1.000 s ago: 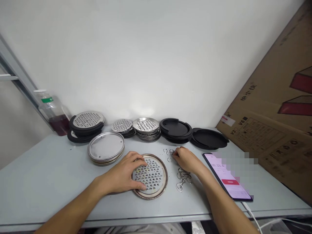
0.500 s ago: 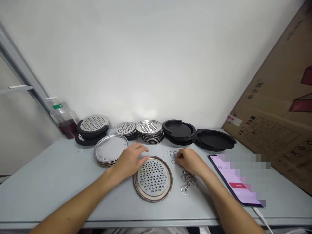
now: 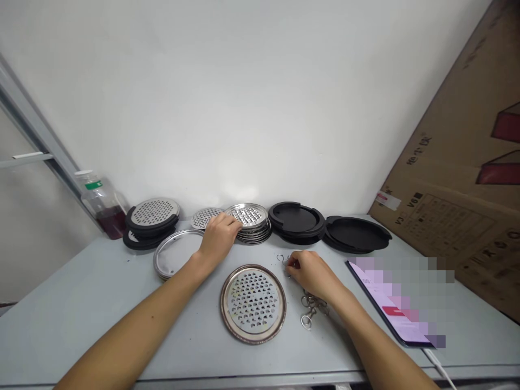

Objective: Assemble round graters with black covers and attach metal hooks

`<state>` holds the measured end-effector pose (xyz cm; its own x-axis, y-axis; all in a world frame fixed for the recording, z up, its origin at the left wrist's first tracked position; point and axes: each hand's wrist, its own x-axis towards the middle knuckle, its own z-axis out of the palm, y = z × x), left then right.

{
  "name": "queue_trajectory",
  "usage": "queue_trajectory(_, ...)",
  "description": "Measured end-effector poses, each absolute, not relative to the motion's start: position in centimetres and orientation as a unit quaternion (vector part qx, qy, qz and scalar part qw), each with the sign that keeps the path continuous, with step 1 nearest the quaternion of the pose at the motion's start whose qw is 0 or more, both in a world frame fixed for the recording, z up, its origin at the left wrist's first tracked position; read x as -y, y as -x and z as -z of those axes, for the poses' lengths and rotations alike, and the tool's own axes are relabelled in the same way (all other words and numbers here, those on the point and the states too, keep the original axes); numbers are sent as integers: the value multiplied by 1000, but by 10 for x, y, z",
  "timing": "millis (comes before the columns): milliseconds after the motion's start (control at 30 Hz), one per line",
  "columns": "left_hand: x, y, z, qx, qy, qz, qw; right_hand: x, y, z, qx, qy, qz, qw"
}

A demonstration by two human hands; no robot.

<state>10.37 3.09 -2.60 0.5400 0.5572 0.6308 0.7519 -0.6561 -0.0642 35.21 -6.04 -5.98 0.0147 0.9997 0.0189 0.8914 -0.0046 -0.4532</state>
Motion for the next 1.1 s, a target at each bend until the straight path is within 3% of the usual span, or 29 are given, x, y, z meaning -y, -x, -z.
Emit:
queue_trajectory(533,-23,-91,19,341,831,427,107,61,-347,62,721,641,-156,214)
queue_trajectory(633,-7,-83,2,349,809,470,57,62,-345,59,729,611,-148,270)
queue_trajectory(800,19,-60,-23,385,710,518,-280,67,-340,48,684,520,-175,480)
queue_trajectory(900,22,-54,-19,340,640,493,-481,71,-337,42,658,443,-257,552)
queue_trajectory(1000,23,-54,-7,320,567,457,-607,75,-337,39,656,409,-343,534)
queue_trajectory(1100,28,-56,5,334,513,418,-671,79,-340,35,680,412,-398,457)
